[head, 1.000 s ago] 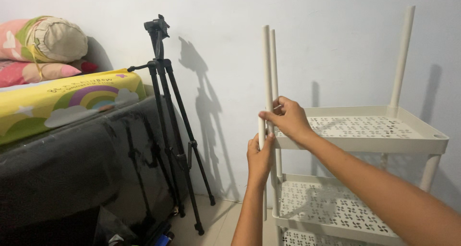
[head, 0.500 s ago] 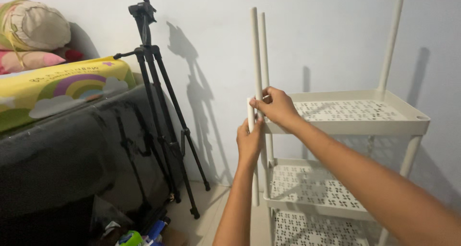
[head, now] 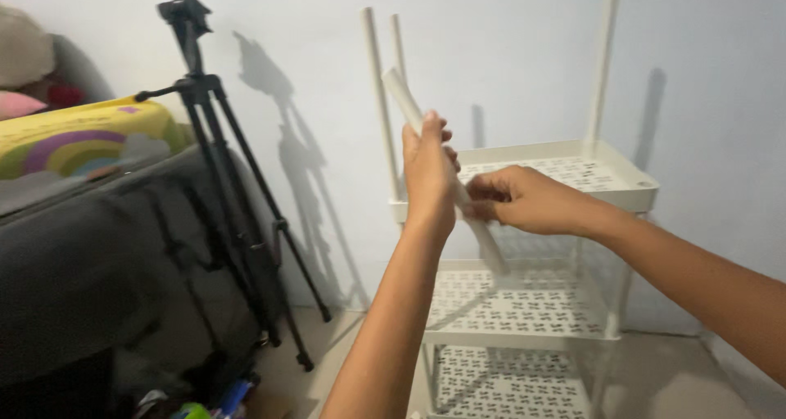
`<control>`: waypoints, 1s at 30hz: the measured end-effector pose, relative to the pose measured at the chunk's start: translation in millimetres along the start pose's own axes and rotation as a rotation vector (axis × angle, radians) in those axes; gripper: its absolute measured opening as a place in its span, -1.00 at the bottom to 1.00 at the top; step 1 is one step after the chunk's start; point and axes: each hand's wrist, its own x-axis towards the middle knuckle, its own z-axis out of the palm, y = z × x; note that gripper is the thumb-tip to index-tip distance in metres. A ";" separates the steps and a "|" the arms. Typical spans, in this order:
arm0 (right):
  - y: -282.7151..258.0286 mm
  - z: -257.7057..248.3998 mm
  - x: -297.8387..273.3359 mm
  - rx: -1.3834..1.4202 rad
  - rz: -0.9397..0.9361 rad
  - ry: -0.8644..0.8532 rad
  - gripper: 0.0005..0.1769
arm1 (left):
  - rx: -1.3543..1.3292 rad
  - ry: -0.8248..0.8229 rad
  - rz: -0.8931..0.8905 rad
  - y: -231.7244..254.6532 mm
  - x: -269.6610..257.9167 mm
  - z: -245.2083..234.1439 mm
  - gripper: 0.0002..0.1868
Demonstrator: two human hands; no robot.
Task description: The person assembles a white plastic rolling shelf by inserting vertical poles into the corner holes of perforated trays and stacking them to form a multi-tiered unit. The person handles the trays and poles by hand, aligning and pushing the components together until the structure is upright.
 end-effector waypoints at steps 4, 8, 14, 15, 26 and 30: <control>23.9 -41.4 -11.7 -0.088 0.066 0.014 -0.70 | 0.054 -0.208 0.030 -33.4 16.6 43.8 -0.50; 57.5 -93.7 -22.7 0.005 0.110 0.315 -0.73 | 0.398 -0.472 0.316 -90.6 12.9 78.6 -0.46; 115.5 -135.8 -43.8 0.037 0.112 0.569 -0.70 | 1.446 -0.698 0.239 -126.2 -27.3 101.9 -0.46; 123.5 -141.4 -43.8 0.029 0.142 0.582 -0.69 | 1.443 -0.690 0.227 -124.1 -25.4 105.0 -0.44; 138.5 -155.8 -54.2 -0.039 0.135 0.565 -0.72 | 1.466 -0.694 0.191 -112.9 -26.2 106.7 -0.37; 127.4 -147.9 -55.9 -0.134 0.175 0.504 -0.70 | 1.456 -0.702 0.179 -113.7 -24.7 106.1 -0.37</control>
